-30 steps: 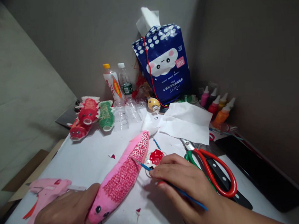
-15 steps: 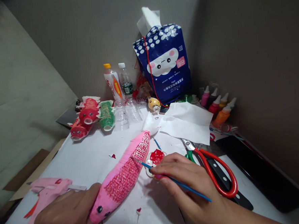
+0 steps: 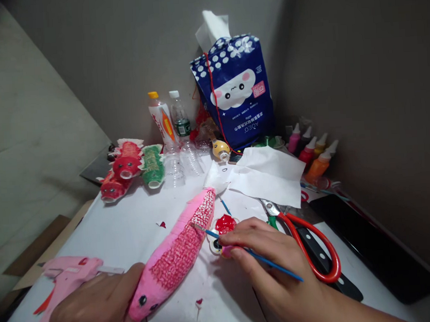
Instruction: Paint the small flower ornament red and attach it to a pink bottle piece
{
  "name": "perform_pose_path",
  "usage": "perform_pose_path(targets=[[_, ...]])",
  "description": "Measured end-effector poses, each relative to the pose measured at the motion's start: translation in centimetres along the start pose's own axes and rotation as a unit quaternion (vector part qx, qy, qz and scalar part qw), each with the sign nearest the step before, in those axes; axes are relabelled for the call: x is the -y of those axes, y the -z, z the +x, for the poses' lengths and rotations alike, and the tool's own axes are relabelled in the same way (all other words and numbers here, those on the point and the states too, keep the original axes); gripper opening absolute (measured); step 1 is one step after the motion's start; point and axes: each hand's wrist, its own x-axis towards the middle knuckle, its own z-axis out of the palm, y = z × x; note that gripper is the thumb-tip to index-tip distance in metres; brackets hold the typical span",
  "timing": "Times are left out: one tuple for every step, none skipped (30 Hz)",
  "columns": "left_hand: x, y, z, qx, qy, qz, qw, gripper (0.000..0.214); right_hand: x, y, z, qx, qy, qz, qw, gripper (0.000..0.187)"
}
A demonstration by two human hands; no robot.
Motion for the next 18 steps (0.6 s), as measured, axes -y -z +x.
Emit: perform_pose_path(targets=[[-0.03,0.08,0.07,-0.001,-0.001,0.001,1.0,0.021,0.03,0.02,-0.03,-0.003,0.001,-0.008,1.0,0.031],[-0.06,0.15,0.13,-0.001,-0.003,0.001,1.0,0.022,0.06,0.04,-0.08,-0.005,-0.005,-0.015,1.0,0.031],[-0.08,0.21,0.16,0.003,-0.004,0.0,1.0,0.022,0.08,0.05,-0.14,-0.003,-0.014,-0.021,1.0,0.03],[-0.08,0.25,0.17,0.006,-0.006,-0.002,1.0,0.023,0.11,0.07,-0.19,-0.002,-0.023,-0.025,0.999,0.029],[-0.07,0.27,0.15,0.007,-0.006,-0.002,1.0,0.023,0.13,0.08,-0.24,-0.002,-0.029,-0.029,0.999,0.029],[-0.06,0.25,0.1,0.007,-0.005,-0.002,1.0,0.024,0.16,0.09,-0.28,-0.003,-0.029,-0.031,0.999,0.029],[-0.04,0.2,0.03,0.008,-0.004,-0.001,1.0,0.023,0.17,0.1,-0.3,-0.007,-0.023,-0.032,0.999,0.03],[-0.02,0.13,-0.05,0.005,-0.004,0.0,1.0,0.023,0.19,0.09,-0.3,-0.011,-0.017,-0.03,0.999,0.031],[0.0,0.04,-0.14,0.002,-0.002,-0.001,1.0,0.023,0.19,0.08,-0.29,-0.012,-0.014,-0.026,0.999,0.031],[0.0,-0.05,-0.22,0.002,0.0,-0.003,1.0,0.022,0.18,0.05,-0.26,-0.01,-0.016,-0.021,1.0,0.031],[0.0,-0.13,-0.28,0.007,0.004,-0.005,1.0,0.022,0.16,0.02,-0.22,-0.006,-0.021,-0.017,1.0,0.029],[0.0,-0.2,-0.32,0.011,0.006,-0.006,1.0,0.022,0.13,-0.01,-0.17,-0.006,-0.026,-0.016,1.0,0.028],[-0.01,-0.25,-0.33,0.012,0.008,-0.005,1.0,0.022,0.1,-0.05,-0.13,-0.006,-0.029,-0.017,0.999,0.028],[-0.01,-0.27,-0.31,0.011,0.01,-0.003,1.0,0.022,0.06,-0.1,-0.1,-0.009,-0.028,-0.019,0.999,0.027],[-0.02,-0.27,-0.26,0.01,0.008,-0.001,1.0,0.021,0.03,-0.14,-0.08,-0.014,-0.022,-0.02,0.999,0.028],[-0.02,-0.24,-0.2,0.007,0.004,-0.001,1.0,0.021,-0.01,-0.19,-0.08,-0.015,-0.016,-0.016,1.0,0.028],[-0.03,-0.2,-0.13,0.003,0.002,-0.002,1.0,0.021,-0.04,-0.22,-0.1,-0.012,-0.013,-0.009,1.0,0.028],[-0.03,-0.15,-0.06,0.002,0.001,-0.002,1.0,0.02,-0.07,-0.25,-0.14,-0.008,-0.013,0.0,1.0,0.028]])
